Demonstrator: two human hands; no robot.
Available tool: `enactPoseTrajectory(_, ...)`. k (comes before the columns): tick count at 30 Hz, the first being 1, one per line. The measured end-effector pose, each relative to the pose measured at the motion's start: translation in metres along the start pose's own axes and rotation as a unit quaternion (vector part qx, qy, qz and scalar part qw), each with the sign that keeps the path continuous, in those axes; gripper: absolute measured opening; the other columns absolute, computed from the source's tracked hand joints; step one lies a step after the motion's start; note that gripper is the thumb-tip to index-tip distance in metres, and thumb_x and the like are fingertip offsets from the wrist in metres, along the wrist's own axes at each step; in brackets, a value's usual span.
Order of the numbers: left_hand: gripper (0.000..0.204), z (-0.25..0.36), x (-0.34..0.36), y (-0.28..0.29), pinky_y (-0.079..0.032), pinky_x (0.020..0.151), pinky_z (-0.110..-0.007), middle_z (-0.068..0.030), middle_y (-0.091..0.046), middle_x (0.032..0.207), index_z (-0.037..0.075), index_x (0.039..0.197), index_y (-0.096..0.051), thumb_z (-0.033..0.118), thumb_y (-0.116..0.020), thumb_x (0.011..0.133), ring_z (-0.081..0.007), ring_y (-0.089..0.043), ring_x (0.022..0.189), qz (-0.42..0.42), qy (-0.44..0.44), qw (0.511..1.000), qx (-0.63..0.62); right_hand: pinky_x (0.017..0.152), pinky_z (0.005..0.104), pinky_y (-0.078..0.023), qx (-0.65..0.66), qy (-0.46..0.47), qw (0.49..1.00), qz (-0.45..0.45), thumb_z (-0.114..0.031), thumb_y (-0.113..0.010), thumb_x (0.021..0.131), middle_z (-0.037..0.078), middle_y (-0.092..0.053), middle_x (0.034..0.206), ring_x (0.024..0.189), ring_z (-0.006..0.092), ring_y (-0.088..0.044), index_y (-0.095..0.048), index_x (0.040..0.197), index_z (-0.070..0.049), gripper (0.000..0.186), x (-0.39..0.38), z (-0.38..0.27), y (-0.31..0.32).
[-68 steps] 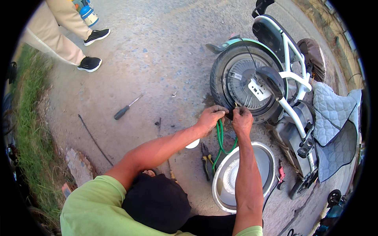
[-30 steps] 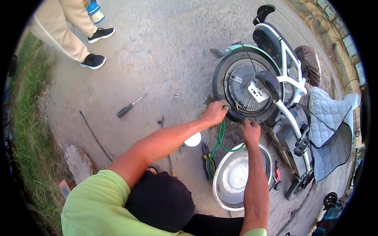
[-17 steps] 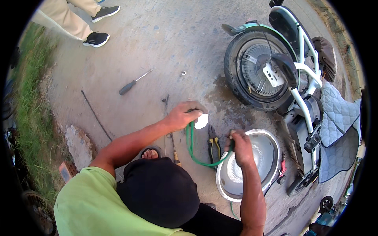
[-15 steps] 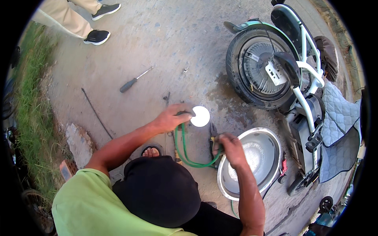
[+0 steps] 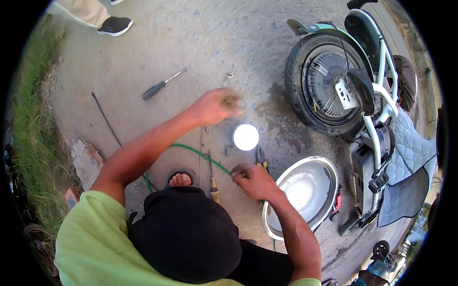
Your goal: The person works on the rear tire of a scooter, using pliers to manipulate the tire bead and a screwdriver to adjust components. They also use a pneumatic air gun to inflate the tire and check the pressure.
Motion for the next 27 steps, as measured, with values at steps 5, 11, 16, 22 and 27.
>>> enactPoseTrajectory(5, 0.088, 0.040, 0.115, -0.065, -0.045, 0.105, -0.042, -0.0220, -0.061, 0.132, -0.005, 0.144, -0.043, 0.038, -0.083, 0.079, -0.0319, -0.057, 0.123, -0.025, 0.047, 0.965, -0.257, 0.075, 0.0317, -0.054, 0.104, -0.024, 0.983, 0.151, -0.022, -0.063, 0.095, 0.011, -0.071, 0.084, 0.076, 0.0179, -0.067, -0.069, 0.111, 0.002, 0.030, 0.003, 0.015, 0.089)
enactPoseTrajectory(11, 0.082, 0.044, 0.162, -0.105, -0.043, 0.105, -0.040, -0.0234, -0.062, 0.130, -0.007, 0.138, -0.049, 0.028, -0.083, 0.072, -0.0301, -0.059, 0.120, -0.035, 0.004, 0.893, -0.449, 0.074, 0.0278, -0.053, 0.102, -0.055, 0.960, 0.256, -0.014, -0.059, 0.098, 0.008, -0.070, 0.086, 0.077, 0.0140, -0.066, -0.067, 0.112, 0.005, 0.024, -0.008, 0.022, 0.171)
enactPoseTrajectory(16, 0.068, 0.052, 0.148, -0.081, -0.048, 0.098, -0.037, -0.0218, -0.068, 0.118, -0.009, 0.124, -0.059, 0.024, -0.080, 0.068, -0.0293, -0.064, 0.110, 0.040, 0.012, 0.921, -0.388, 0.074, 0.0278, -0.053, 0.062, -0.072, 0.947, 0.309, -0.012, -0.059, 0.099, 0.006, -0.070, 0.089, 0.079, 0.0124, -0.065, -0.067, 0.110, 0.004, 0.021, 0.004, 0.033, 0.199)
enactPoseTrajectory(22, 0.062, 0.047, 0.163, -0.082, -0.050, 0.095, -0.036, -0.0269, -0.070, 0.109, -0.011, 0.115, -0.061, 0.023, -0.077, 0.066, -0.0349, -0.067, 0.105, 0.090, -0.058, 0.926, -0.362, 0.071, 0.0271, -0.051, 0.047, -0.102, 0.943, 0.312, -0.011, -0.060, 0.098, 0.005, -0.067, 0.083, 0.076, 0.0116, -0.063, -0.066, 0.105, 0.004, 0.018, 0.023, 0.047, 0.217)
enactPoseTrajectory(27, 0.063, 0.026, 0.180, -0.095, -0.051, 0.091, -0.038, -0.0274, -0.069, 0.102, -0.011, 0.113, -0.058, 0.022, -0.078, 0.064, -0.0364, -0.068, 0.102, 0.113, -0.003, 0.934, -0.338, 0.071, 0.0272, -0.051, 0.045, -0.087, 0.938, 0.334, -0.009, -0.064, 0.095, 0.005, -0.067, 0.083, 0.073, 0.0109, -0.062, -0.066, 0.103, 0.004, 0.015, 0.027, 0.053, 0.216)
Point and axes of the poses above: each hand's wrist, its own x-axis towards the middle knuckle, its own y-axis out of the back of the hand, z = x × y, the point moved 7 cm from there along x, towards the middle knuckle
